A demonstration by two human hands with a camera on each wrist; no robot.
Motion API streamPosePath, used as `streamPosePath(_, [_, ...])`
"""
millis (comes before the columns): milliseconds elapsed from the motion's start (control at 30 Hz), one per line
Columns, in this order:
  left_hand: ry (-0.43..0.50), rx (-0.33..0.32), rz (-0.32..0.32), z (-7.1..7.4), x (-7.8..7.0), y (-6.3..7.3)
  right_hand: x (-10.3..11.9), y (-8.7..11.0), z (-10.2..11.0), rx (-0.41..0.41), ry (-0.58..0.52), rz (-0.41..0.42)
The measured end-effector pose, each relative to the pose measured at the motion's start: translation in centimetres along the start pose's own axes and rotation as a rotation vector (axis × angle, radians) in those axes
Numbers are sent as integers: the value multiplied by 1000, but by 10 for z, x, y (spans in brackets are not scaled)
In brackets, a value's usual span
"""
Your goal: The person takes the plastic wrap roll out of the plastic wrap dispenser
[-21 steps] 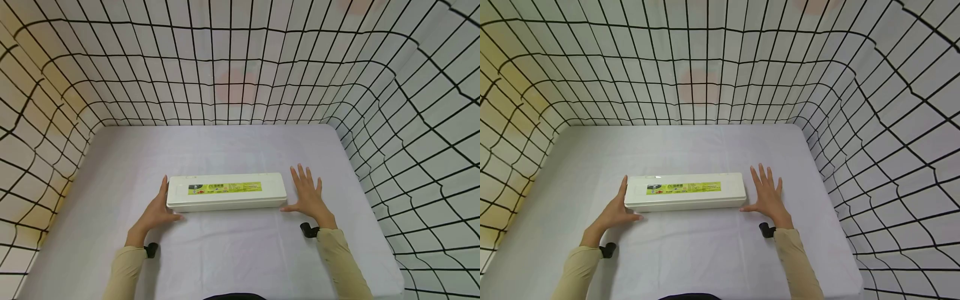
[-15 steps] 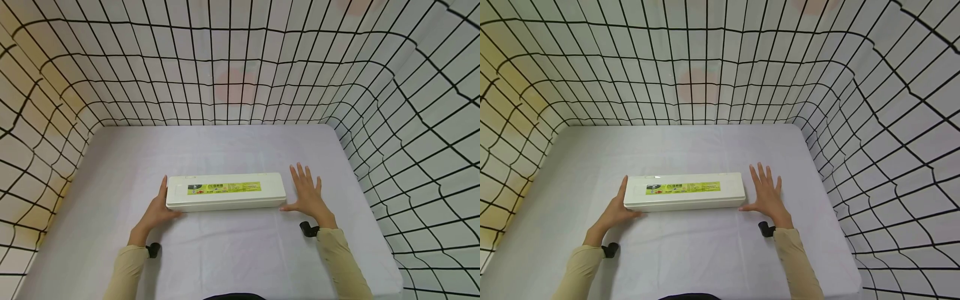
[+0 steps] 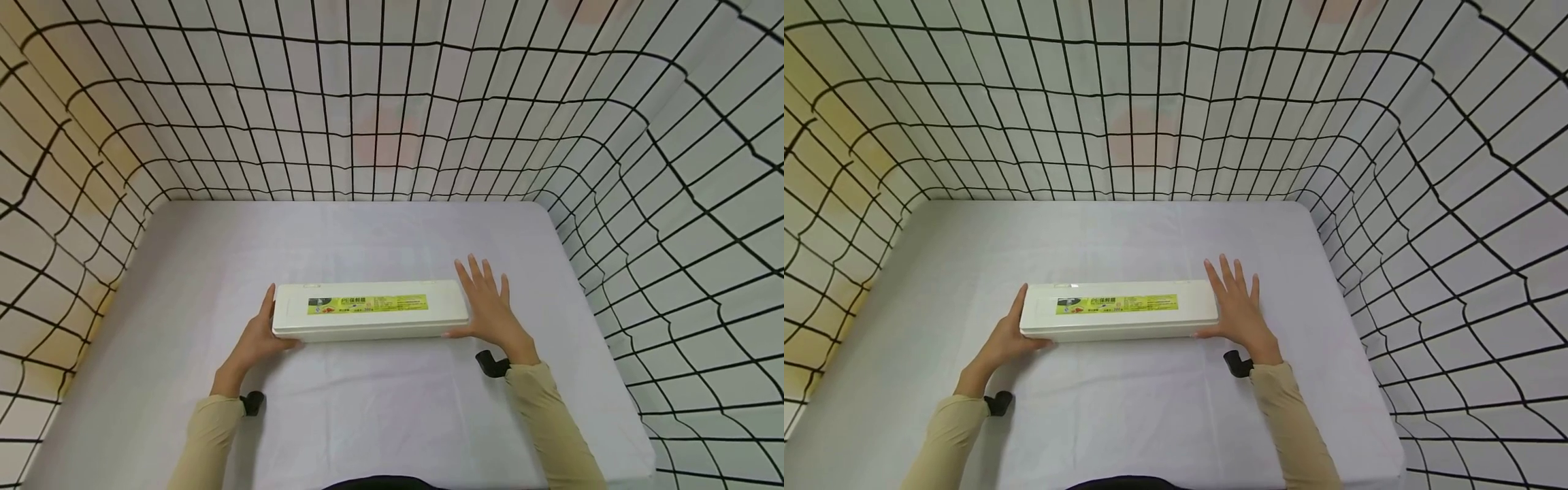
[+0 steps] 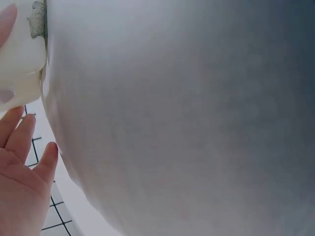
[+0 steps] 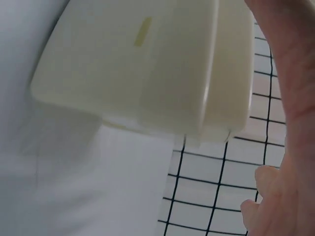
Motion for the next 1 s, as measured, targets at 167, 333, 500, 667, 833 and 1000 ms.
streamPosePath(167, [-5, -6, -7, 1, -2, 0, 18, -6, 0, 2, 18, 30])
streamPosePath(333, [5, -16, -42, 1, -6, 0, 36, -11, -2, 19, 29, 65])
streamPosePath(500, [-5, -25, -51, 2, -8, 1, 59, -19, -7, 37, 50, 118])
streamPosePath(667, [-17, -16, -23, 2, -9, 1, 84, -26, -15, 59, 59, 168])
streamPosePath(833, [-15, -15, -20, 2, -10, -1, 108, -31, -27, 113, 49, 201])
streamPosePath(1000, [-18, -15, -25, 1, -10, 0, 124, -35, -37, 164, 39, 214])
Point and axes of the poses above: each hand's wrist, its own y-axis away from the middle knuckle, its own z-axis out of the back of the hand, x = y × z, the point moved 9 cm from there along -y, towards the middle knuckle, and after that the axes turned 10 degrees about -z, right-handed, at the moved point
